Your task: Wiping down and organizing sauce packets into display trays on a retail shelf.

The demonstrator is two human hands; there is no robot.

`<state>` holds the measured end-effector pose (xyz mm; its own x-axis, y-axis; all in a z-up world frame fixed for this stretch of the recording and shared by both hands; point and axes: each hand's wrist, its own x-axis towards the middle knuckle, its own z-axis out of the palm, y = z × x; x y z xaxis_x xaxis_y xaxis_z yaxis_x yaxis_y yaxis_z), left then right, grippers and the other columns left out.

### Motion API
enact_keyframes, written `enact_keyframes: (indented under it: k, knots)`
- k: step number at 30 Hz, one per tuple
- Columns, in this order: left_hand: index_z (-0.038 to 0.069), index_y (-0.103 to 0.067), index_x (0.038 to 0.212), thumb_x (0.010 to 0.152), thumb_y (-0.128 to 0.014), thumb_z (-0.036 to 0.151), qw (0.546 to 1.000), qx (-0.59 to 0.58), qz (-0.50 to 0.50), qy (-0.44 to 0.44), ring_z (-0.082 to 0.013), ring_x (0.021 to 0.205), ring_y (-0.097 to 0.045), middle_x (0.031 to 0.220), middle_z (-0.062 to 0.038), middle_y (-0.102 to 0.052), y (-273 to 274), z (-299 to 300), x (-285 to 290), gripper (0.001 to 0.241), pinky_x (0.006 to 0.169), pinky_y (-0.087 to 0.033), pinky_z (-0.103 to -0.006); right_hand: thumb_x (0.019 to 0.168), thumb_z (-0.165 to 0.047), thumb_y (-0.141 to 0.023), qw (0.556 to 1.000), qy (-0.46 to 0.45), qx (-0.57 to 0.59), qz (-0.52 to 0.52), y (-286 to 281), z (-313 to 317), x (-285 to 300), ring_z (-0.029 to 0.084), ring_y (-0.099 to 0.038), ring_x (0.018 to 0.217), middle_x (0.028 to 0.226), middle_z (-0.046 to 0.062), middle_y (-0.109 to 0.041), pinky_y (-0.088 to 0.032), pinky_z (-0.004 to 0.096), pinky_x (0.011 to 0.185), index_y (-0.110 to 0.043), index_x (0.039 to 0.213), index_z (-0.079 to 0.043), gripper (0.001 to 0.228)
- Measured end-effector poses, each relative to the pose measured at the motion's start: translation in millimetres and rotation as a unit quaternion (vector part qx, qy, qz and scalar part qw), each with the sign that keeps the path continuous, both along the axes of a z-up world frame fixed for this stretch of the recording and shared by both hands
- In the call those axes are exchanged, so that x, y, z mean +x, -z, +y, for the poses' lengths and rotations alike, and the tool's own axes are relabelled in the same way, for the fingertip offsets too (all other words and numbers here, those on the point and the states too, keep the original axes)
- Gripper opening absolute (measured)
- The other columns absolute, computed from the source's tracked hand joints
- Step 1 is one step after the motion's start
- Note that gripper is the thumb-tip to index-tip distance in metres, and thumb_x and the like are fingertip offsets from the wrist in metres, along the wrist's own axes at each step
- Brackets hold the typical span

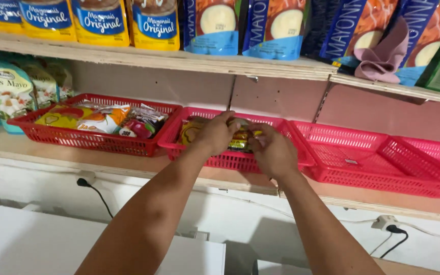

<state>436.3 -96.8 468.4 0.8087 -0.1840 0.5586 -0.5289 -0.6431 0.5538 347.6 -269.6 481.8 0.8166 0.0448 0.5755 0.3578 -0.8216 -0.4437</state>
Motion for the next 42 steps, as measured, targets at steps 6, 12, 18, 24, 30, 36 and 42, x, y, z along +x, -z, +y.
enact_keyframes:
  k: [6, 12, 18, 24, 30, 36, 42]
  knots:
    - [0.026, -0.063, 0.142, 0.104, -0.044, 0.049, 0.964, 0.089, 0.061, -0.242, -0.0408, 0.147, -0.036, 0.169, -0.019, -0.028, -33.7, -11.2, -68.1, 0.048, 0.117, -0.033, -0.0534, 0.091, -0.016, -0.061, 0.986, -0.037, 0.108, -0.125, 19.9, -29.9, 54.1, 0.030, -0.077, 0.097, 0.103, 0.016, -0.076, -0.059, 0.039, 0.082, -0.072, 0.116, -0.009, 0.028]
    - [0.030, -0.043, 0.154, 0.092, -0.042, 0.054, 0.966, 0.225, 0.114, -0.054, -0.0324, 0.153, -0.026, 0.165, -0.011, -0.028, -27.0, -7.2, -43.8, 0.066, 0.124, -0.022, -0.0531, 0.088, -0.018, -0.066, 0.987, 0.043, 0.134, -0.079, 13.7, -28.8, 54.7, 0.034, -0.075, 0.091, 0.096, 0.020, -0.076, -0.058, 0.042, 0.080, -0.077, 0.104, -0.006, 0.023]
    - [0.027, -0.041, 0.155, 0.097, -0.033, 0.033, 0.929, 0.335, 0.154, -0.025, -0.0353, 0.152, -0.032, 0.173, -0.002, -0.018, -30.8, 1.0, -36.5, 0.059, 0.122, -0.016, -0.0693, 0.088, -0.021, -0.067, 0.986, 0.042, 0.158, -0.045, 9.2, -25.0, 41.7, 0.033, -0.076, 0.088, 0.093, 0.020, -0.075, -0.058, 0.041, 0.079, -0.076, 0.104, -0.006, 0.024]
    - [0.023, -0.045, 0.153, 0.094, -0.036, 0.021, 0.895, 0.422, 0.133, -0.051, -0.0306, 0.154, -0.027, 0.168, -0.008, -0.025, -24.1, 1.9, -41.5, 0.059, 0.121, -0.013, -0.0712, 0.091, -0.016, -0.063, 0.982, -0.004, 0.172, -0.073, 16.2, -21.2, 34.0, 0.027, -0.077, 0.086, 0.091, 0.017, -0.077, -0.059, 0.037, 0.078, -0.074, 0.104, -0.003, 0.021]
    - [0.011, -0.066, 0.127, 0.096, -0.055, 0.029, 0.973, 0.134, -0.156, -0.108, -0.0261, 0.132, -0.054, 0.139, -0.010, -0.060, 11.6, 6.5, -86.1, 0.038, 0.116, -0.037, -0.0484, 0.097, 0.002, -0.065, 0.920, -0.063, 0.068, -0.381, 53.3, 8.8, -29.4, 0.031, -0.070, 0.088, 0.105, 0.021, -0.070, -0.056, 0.037, 0.075, -0.066, 0.115, 0.000, 0.019]
    - [0.014, -0.067, 0.114, 0.084, -0.067, 0.013, 0.922, 0.043, -0.383, -0.042, -0.0281, 0.119, -0.059, 0.124, -0.005, -0.064, 117.6, 24.0, -169.0, 0.030, 0.101, -0.043, -0.0462, 0.099, -0.004, -0.063, 0.948, -0.154, 0.198, -0.195, 160.9, 52.5, -83.9, 0.019, -0.076, 0.086, 0.102, 0.014, -0.075, -0.060, 0.033, 0.074, -0.065, 0.121, -0.003, 0.022]
    - [0.016, -0.050, 0.142, 0.082, -0.070, 0.024, 0.968, 0.181, 0.052, -0.169, -0.0392, 0.142, -0.033, 0.150, -0.014, -0.041, 275.8, 94.3, -226.0, 0.064, 0.114, -0.027, -0.0569, 0.092, -0.009, -0.068, 0.973, -0.198, 0.114, 0.020, 310.8, 89.9, -156.1, 0.026, -0.073, 0.064, 0.094, 0.015, -0.075, -0.056, 0.036, 0.056, -0.072, 0.101, -0.007, 0.009]
